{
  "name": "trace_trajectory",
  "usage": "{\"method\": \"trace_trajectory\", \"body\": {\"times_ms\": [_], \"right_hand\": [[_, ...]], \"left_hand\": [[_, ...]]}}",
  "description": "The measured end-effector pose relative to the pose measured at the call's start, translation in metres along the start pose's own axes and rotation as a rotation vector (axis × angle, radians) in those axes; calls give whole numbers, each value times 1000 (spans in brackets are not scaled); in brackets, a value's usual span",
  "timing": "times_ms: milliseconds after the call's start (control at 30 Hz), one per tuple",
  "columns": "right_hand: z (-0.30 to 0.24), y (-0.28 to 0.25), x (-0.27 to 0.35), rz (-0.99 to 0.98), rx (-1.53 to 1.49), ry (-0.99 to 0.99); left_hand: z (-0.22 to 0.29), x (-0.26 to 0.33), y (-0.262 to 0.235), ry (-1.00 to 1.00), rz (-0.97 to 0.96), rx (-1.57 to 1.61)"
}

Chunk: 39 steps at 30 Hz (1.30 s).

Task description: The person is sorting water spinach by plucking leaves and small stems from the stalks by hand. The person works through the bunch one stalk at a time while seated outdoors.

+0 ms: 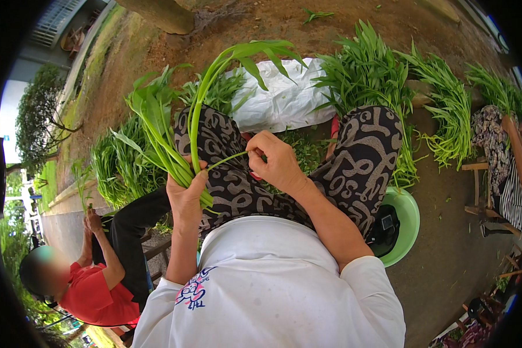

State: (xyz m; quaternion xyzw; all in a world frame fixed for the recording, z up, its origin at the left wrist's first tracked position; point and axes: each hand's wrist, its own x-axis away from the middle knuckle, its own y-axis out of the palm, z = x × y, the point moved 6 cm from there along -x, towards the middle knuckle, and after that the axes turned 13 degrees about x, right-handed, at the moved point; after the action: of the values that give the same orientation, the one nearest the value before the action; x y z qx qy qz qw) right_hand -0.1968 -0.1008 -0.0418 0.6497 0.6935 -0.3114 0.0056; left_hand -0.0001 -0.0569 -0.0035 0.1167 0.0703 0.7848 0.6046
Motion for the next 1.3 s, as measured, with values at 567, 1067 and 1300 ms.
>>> {"method": "trace_trajectory", "body": {"times_ms": [567, 1067, 1300], "right_hand": [[37, 3, 4, 3, -278, 391], [-17, -5, -3, 138, 261, -246], [15, 20, 9, -164, -366, 280]], "left_hand": [[0, -1, 5, 16, -19, -11], [-4, 2, 5, 9, -24, -45], [-1, 4, 10, 7, -20, -95]]}}
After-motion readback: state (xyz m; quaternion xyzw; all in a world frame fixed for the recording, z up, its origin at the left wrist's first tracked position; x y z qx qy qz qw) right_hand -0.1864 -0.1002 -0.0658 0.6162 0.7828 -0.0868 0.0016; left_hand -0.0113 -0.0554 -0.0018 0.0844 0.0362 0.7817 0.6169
